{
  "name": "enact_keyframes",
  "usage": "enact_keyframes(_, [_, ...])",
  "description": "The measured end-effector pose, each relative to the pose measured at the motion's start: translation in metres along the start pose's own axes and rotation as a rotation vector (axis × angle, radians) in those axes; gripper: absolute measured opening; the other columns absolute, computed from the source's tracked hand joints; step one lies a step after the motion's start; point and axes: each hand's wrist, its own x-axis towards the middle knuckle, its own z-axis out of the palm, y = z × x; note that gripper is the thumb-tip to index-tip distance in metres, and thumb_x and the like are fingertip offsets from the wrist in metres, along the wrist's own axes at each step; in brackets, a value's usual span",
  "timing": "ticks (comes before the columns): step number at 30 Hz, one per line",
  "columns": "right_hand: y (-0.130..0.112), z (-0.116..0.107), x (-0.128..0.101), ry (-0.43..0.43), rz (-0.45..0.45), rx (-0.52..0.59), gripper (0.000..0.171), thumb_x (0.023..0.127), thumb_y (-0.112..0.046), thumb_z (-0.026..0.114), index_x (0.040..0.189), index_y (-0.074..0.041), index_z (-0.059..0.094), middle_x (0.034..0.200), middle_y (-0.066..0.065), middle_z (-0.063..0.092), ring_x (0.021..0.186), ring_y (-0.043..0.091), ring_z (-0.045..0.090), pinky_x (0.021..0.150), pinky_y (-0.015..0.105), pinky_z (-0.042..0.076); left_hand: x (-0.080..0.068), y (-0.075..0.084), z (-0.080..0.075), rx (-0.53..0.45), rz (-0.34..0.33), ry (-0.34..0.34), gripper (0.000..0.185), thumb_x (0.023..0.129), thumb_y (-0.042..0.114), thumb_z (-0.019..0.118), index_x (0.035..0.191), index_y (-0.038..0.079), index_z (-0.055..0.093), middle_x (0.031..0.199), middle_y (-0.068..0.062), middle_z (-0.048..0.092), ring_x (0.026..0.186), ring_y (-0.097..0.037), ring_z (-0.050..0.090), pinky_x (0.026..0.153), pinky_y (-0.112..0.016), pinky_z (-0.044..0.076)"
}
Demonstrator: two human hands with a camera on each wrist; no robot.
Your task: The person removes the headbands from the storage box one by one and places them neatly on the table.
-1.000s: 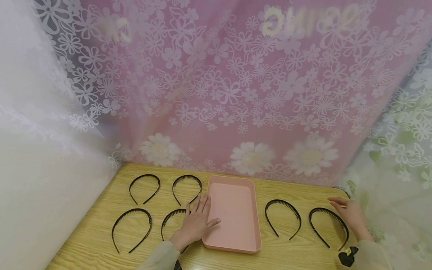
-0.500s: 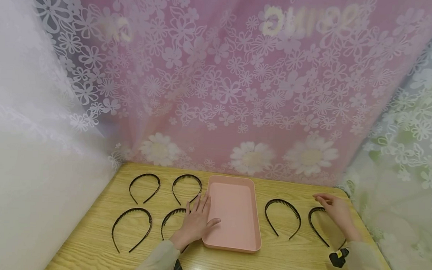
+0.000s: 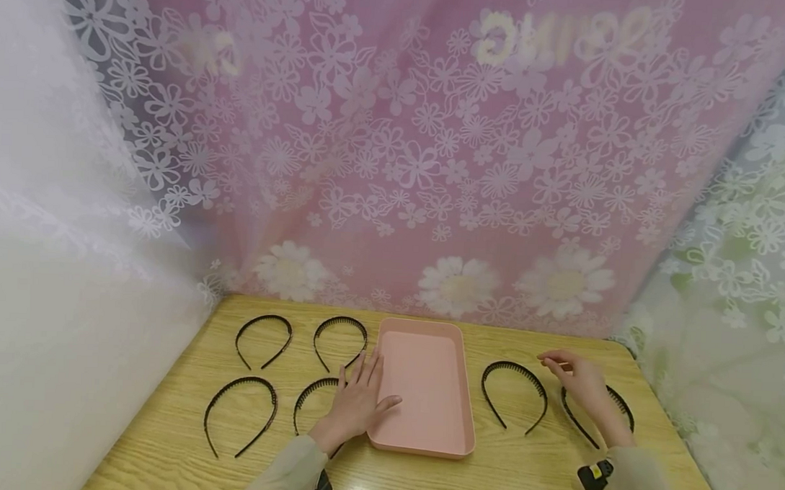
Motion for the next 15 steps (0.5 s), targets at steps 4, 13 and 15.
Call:
enact_keyframes(4, [-0.017, 0.007, -0.001, -0.025, -0.008, 0.014, 0.028, 0.106, -0.024, 0.057, 0.124, -0.007, 0.071, 0.121, 0.020, 0.069, 0.104, 0.044, 0.066, 0.075, 0.055, 0.057, 0.000, -0.002, 0.003, 0.012, 0.000, 0.012, 0.087, 0.101, 0.055, 0.052, 0.160, -0.002, 0.022, 0.168, -0.018, 0.017, 0.153, -0.045, 0.014, 0.114, -0.075, 0.014])
enact_keyframes(13, [-0.050, 0.031, -0.006, -0.026, -0.063, 0.048, 0.022, 0.103, -0.021, 0.062, 0.117, -0.011, 0.074, 0.111, 0.011, 0.074, 0.096, 0.034, 0.070, 0.069, 0.043, 0.057, 0.001, -0.003, 0.005, 0.019, 0.011, 0.042, 0.084, 0.102, 0.053, 0.052, 0.159, -0.002, 0.025, 0.168, -0.017, 0.019, 0.152, -0.044, 0.016, 0.113, -0.076, 0.015])
enact_keyframes(15, [-0.056, 0.037, -0.009, -0.041, -0.056, 0.060, 0.022, 0.102, -0.022, 0.063, 0.117, -0.011, 0.075, 0.111, 0.010, 0.074, 0.095, 0.033, 0.070, 0.070, 0.042, 0.057, 0.000, -0.003, 0.004, 0.018, 0.020, 0.054, 0.082, 0.102, 0.051, 0.053, 0.158, -0.003, 0.027, 0.167, -0.018, 0.021, 0.152, -0.045, 0.018, 0.112, -0.076, 0.016])
